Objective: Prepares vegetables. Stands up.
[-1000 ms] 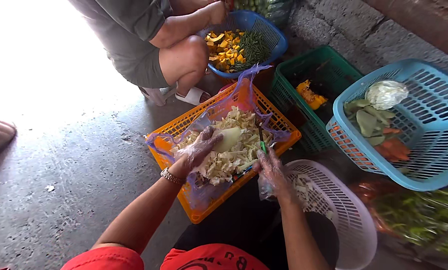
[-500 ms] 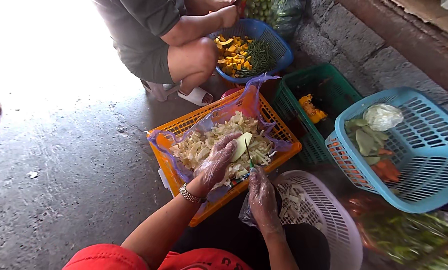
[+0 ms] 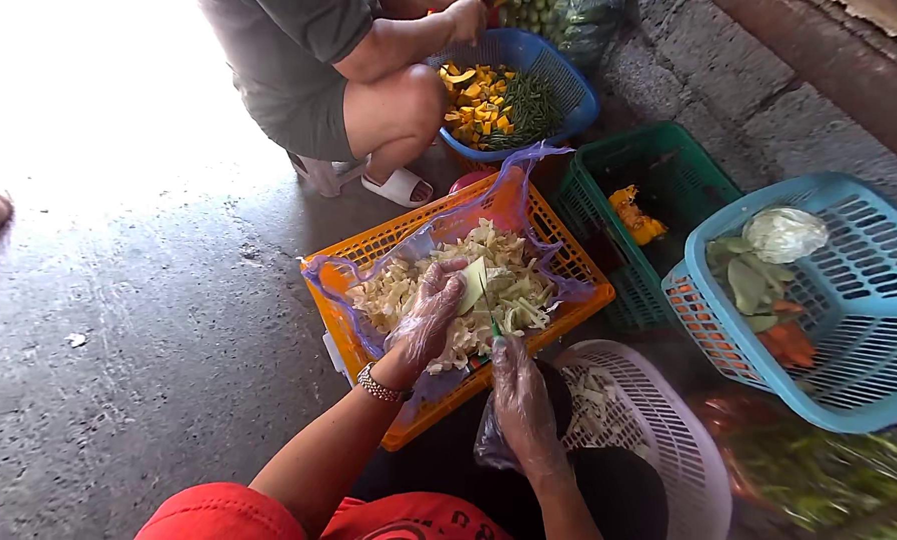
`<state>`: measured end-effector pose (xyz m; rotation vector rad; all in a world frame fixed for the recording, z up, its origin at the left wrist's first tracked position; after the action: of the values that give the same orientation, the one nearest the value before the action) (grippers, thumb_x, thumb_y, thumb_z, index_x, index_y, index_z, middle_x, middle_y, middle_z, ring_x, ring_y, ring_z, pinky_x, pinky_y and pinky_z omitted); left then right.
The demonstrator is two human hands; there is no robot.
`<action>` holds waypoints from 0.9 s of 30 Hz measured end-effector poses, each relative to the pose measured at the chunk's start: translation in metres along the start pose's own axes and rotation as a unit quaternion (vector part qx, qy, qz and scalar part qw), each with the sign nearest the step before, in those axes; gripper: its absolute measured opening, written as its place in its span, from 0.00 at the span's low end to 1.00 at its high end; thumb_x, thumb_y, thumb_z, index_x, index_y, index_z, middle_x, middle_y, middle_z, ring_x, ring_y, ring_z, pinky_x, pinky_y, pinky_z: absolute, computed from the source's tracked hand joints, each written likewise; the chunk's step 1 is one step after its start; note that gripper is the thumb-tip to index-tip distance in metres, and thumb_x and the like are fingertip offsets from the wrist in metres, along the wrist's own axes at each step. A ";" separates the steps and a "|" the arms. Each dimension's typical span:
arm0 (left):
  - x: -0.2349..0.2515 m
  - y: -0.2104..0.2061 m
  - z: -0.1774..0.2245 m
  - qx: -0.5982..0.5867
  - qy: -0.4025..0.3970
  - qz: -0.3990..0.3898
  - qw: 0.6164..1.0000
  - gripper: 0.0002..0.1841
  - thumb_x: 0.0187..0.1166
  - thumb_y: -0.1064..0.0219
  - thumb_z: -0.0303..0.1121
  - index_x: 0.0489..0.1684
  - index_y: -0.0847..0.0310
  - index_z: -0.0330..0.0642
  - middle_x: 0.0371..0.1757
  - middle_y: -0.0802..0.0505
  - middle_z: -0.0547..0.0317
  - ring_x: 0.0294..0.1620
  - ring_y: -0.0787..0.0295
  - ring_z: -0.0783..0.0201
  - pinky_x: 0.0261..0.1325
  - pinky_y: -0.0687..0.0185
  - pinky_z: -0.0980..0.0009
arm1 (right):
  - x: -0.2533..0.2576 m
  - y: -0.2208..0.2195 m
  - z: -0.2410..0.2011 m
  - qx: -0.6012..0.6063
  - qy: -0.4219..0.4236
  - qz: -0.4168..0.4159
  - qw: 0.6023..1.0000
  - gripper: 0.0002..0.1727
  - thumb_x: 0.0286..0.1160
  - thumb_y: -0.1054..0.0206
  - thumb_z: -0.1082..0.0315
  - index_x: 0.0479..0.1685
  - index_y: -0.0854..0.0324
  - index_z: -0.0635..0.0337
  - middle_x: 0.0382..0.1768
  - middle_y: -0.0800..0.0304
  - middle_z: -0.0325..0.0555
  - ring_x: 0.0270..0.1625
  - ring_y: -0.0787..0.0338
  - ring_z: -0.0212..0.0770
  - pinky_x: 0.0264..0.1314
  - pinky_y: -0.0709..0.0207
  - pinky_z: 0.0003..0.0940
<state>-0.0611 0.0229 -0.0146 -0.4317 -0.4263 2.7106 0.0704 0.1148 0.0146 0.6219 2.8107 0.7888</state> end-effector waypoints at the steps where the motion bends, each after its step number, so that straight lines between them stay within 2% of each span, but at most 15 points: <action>1: 0.001 0.000 -0.001 -0.001 0.001 0.000 1.000 0.13 0.87 0.49 0.28 0.66 0.30 0.41 0.35 0.15 0.62 0.27 0.18 0.74 0.33 0.19 0.79 | -0.004 -0.001 0.002 -0.001 0.002 0.003 1.000 0.24 0.91 0.51 0.58 0.63 0.20 0.70 0.36 0.13 0.52 0.35 0.14 0.39 0.43 0.19 0.39; 8: -0.003 -0.007 -0.001 0.004 0.021 0.010 1.000 0.11 0.89 0.51 0.28 0.63 0.29 0.40 0.34 0.16 0.63 0.26 0.19 0.74 0.33 0.20 0.80 | 0.004 -0.002 0.005 -0.028 -0.025 0.012 0.999 0.23 0.92 0.51 0.59 0.65 0.21 0.70 0.39 0.11 0.55 0.40 0.11 0.45 0.47 0.19 0.43; 11: -0.008 -0.011 -0.001 0.002 0.042 0.012 0.999 0.10 0.90 0.51 0.27 0.61 0.29 0.38 0.32 0.16 0.62 0.23 0.20 0.75 0.30 0.20 0.80 | 0.020 -0.005 0.008 -0.026 -0.049 -0.004 0.998 0.24 0.92 0.51 0.61 0.70 0.23 0.73 0.51 0.10 0.63 0.55 0.09 0.52 0.62 0.20 0.48; 14: -0.014 -0.018 -0.003 0.002 0.046 -0.003 0.999 0.10 0.89 0.51 0.26 0.60 0.29 0.36 0.31 0.16 0.63 0.23 0.20 0.75 0.30 0.20 0.81 | 0.040 -0.008 0.019 0.000 -0.110 -0.077 0.991 0.26 0.95 0.56 0.61 0.75 0.27 0.73 0.68 0.17 0.65 0.73 0.18 0.52 0.79 0.31 0.45; 15: -0.015 -0.020 -0.003 0.006 0.044 -0.005 0.999 0.10 0.89 0.51 0.25 0.59 0.28 0.36 0.31 0.16 0.63 0.24 0.19 0.75 0.31 0.20 0.81 | 0.045 -0.009 0.025 0.024 -0.135 -0.103 0.985 0.26 0.96 0.57 0.60 0.76 0.29 0.72 0.71 0.20 0.65 0.74 0.20 0.50 0.80 0.33 0.45; 17: -0.015 -0.023 -0.002 0.018 0.036 -0.004 0.999 0.09 0.90 0.50 0.26 0.58 0.28 0.37 0.33 0.16 0.63 0.26 0.19 0.75 0.33 0.19 0.80 | 0.046 -0.007 0.030 0.049 -0.160 -0.112 0.979 0.25 0.96 0.59 0.60 0.74 0.28 0.69 0.65 0.18 0.60 0.64 0.18 0.44 0.72 0.29 0.40; 18: -0.012 -0.022 -0.002 0.024 0.029 0.003 0.999 0.09 0.90 0.50 0.26 0.59 0.28 0.38 0.35 0.16 0.62 0.27 0.19 0.74 0.33 0.19 0.80 | 0.041 -0.003 0.026 0.044 -0.151 -0.099 0.983 0.25 0.96 0.59 0.60 0.73 0.26 0.68 0.60 0.17 0.58 0.58 0.17 0.42 0.66 0.26 0.38; 20: -0.005 -0.018 -0.004 0.035 0.019 0.021 0.999 0.09 0.89 0.50 0.27 0.60 0.29 0.39 0.36 0.16 0.61 0.28 0.19 0.74 0.33 0.20 0.79 | 0.023 0.006 0.013 0.037 -0.100 -0.059 0.993 0.24 0.95 0.57 0.62 0.71 0.24 0.70 0.54 0.13 0.58 0.52 0.14 0.42 0.61 0.22 0.39; 22: -0.001 -0.017 -0.005 0.043 0.023 0.035 0.998 0.09 0.90 0.49 0.28 0.62 0.31 0.40 0.36 0.17 0.60 0.28 0.19 0.73 0.34 0.21 0.78 | 0.004 0.007 0.009 0.032 -0.041 -0.019 0.998 0.23 0.92 0.54 0.61 0.64 0.21 0.71 0.36 0.16 0.50 0.34 0.19 0.35 0.42 0.22 0.34; 23: 0.000 -0.017 -0.006 0.044 0.024 0.037 0.998 0.09 0.90 0.49 0.28 0.62 0.31 0.40 0.36 0.17 0.60 0.28 0.20 0.73 0.34 0.21 0.78 | -0.004 0.007 0.009 0.031 -0.030 -0.012 0.999 0.23 0.92 0.53 0.60 0.63 0.21 0.70 0.32 0.17 0.46 0.30 0.21 0.33 0.38 0.23 0.32; 27: 0.001 -0.021 -0.009 0.048 0.018 0.031 0.998 0.09 0.90 0.49 0.29 0.61 0.31 0.41 0.36 0.17 0.61 0.28 0.20 0.74 0.33 0.22 0.78 | -0.015 0.009 0.013 0.016 -0.021 0.004 1.000 0.24 0.92 0.52 0.58 0.63 0.20 0.69 0.32 0.17 0.45 0.29 0.21 0.32 0.38 0.23 0.31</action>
<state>-0.0524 0.0444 -0.0161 -0.4737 -0.2769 2.7639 0.0905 0.1209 0.0090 0.6478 2.7890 0.7256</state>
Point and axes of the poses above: each hand's wrist, its own x-axis towards the middle knuckle, its own y-axis out of the back of the hand, z = x × y, the point moved 6 cm from there along x, towards the middle knuckle
